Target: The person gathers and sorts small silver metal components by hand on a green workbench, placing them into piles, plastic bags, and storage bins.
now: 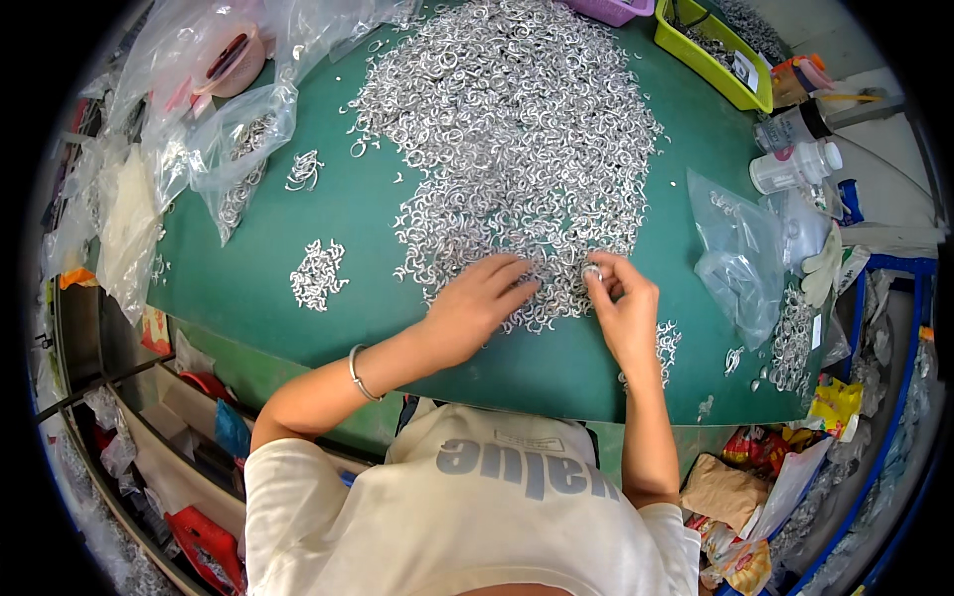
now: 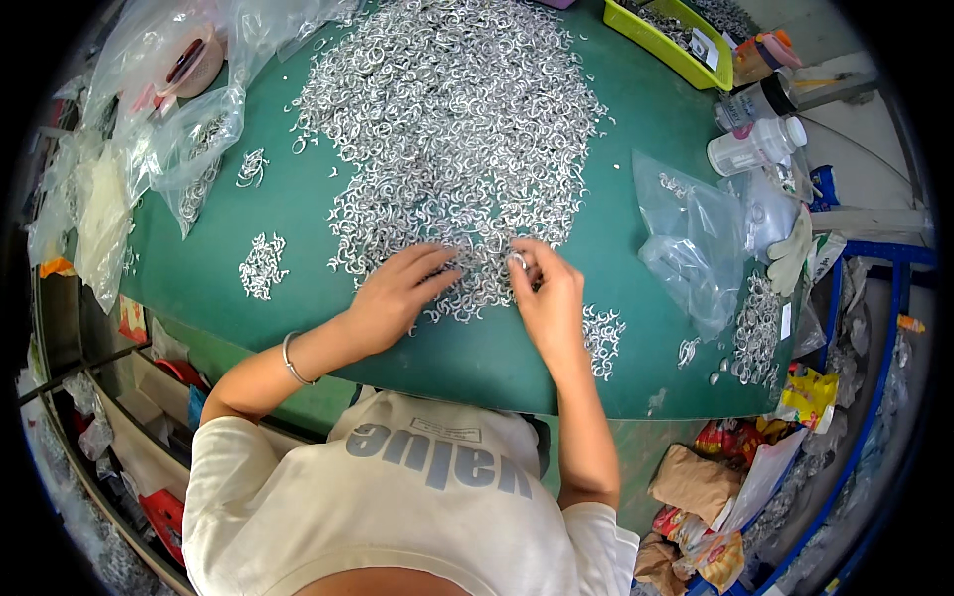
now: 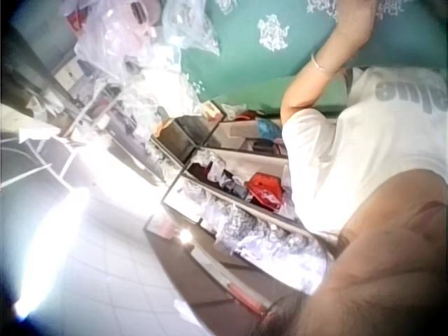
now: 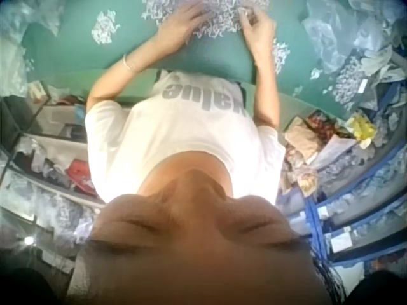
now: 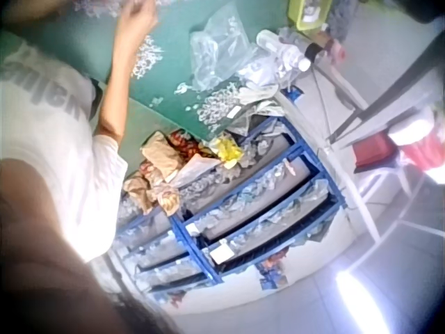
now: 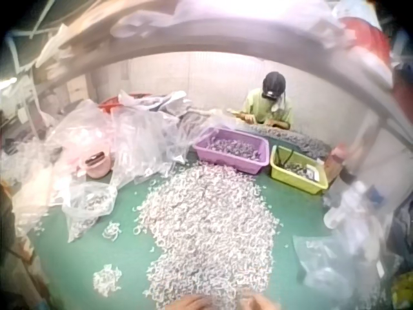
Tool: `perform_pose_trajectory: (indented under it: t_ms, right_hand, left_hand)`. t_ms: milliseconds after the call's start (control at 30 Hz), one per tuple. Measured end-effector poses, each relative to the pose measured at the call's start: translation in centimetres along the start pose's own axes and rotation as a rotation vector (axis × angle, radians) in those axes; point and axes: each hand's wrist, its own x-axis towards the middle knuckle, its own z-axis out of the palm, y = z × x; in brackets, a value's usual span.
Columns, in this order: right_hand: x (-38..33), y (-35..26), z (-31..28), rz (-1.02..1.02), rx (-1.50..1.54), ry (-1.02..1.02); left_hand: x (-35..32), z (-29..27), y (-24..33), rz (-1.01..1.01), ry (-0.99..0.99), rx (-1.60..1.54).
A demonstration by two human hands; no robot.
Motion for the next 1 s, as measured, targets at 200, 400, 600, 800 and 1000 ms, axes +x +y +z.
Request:
perform_pose_trajectory:
  t_ms: [200,400,600,800,1000]
  right_hand:
    - [-2.0,-0.3,1.2,-0.161,0.017,-0.038]
    - [-2.3,0.1,1.9,-0.256,0.021,-0.124]
    - [-0.6,0.5,0.7,-0.099,-0.007,-0.095]
    - [-1.2,-0.5,0.0,-0.033,0.008,-0.027]
    - [-1.5,0.8,0.2,-0.036,0.025,0.019]
  left_hand:
    - [0.2,-0.3,-0.9,-0.111,0.187,-0.175]
    - [0.4,-0.9,0.8,-0.601,0.253,-0.941]
    - [0.0,-1.7,3.1,-1.006,0.051,-1.767]
    - [-1.0,0.4,4.4,-1.100,-0.030,-1.993]
    - [-1.1,1.7,5.6,-1.095,0.048,-2.057]
